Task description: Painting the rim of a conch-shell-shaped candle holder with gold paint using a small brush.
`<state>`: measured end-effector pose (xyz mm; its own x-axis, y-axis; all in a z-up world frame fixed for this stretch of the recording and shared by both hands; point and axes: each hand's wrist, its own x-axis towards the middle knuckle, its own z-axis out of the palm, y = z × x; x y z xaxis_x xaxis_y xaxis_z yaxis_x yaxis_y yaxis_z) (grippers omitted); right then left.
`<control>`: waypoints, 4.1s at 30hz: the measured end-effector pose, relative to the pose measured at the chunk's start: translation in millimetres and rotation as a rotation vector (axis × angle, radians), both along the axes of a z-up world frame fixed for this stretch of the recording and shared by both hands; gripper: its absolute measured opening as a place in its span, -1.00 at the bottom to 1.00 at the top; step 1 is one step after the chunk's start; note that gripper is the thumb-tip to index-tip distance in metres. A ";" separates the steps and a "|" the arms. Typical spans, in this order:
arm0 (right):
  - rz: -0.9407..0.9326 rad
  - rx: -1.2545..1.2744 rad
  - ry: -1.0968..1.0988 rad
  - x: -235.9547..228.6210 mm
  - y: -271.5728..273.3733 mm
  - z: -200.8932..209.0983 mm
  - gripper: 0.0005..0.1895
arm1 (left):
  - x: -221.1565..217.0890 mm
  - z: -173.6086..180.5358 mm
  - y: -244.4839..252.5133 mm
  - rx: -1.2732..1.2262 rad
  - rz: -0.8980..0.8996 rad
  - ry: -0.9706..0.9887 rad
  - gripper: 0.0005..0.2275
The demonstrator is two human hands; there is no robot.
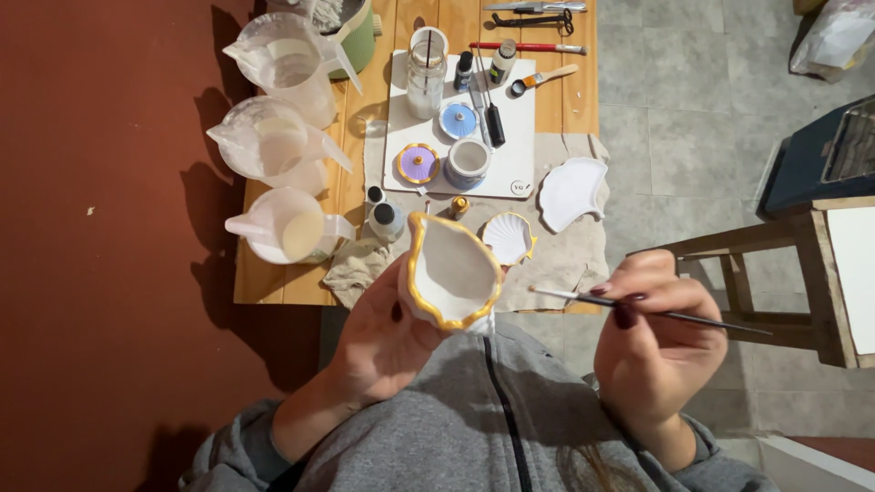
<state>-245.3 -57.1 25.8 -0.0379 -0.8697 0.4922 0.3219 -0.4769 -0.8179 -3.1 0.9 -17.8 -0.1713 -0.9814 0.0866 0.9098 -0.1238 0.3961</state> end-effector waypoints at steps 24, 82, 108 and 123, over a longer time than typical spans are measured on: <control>0.033 -0.132 0.072 0.8 8.0 -3.8 -0.81 | 5.4 27.4 -12.0 0.106 -0.192 0.064 -0.31; 0.450 0.144 0.005 27.4 -71.1 -78.6 -0.15 | -0.5 -0.9 -54.6 -0.325 0.530 -0.656 -0.36; -0.251 0.207 0.773 70.4 -44.5 -288.4 -0.82 | 91.6 -65.2 -29.3 0.057 0.122 -0.553 -0.32; -0.328 0.263 0.806 83.5 -43.1 -304.2 -0.73 | 101.5 -67.4 -48.2 0.001 0.023 -0.553 -0.34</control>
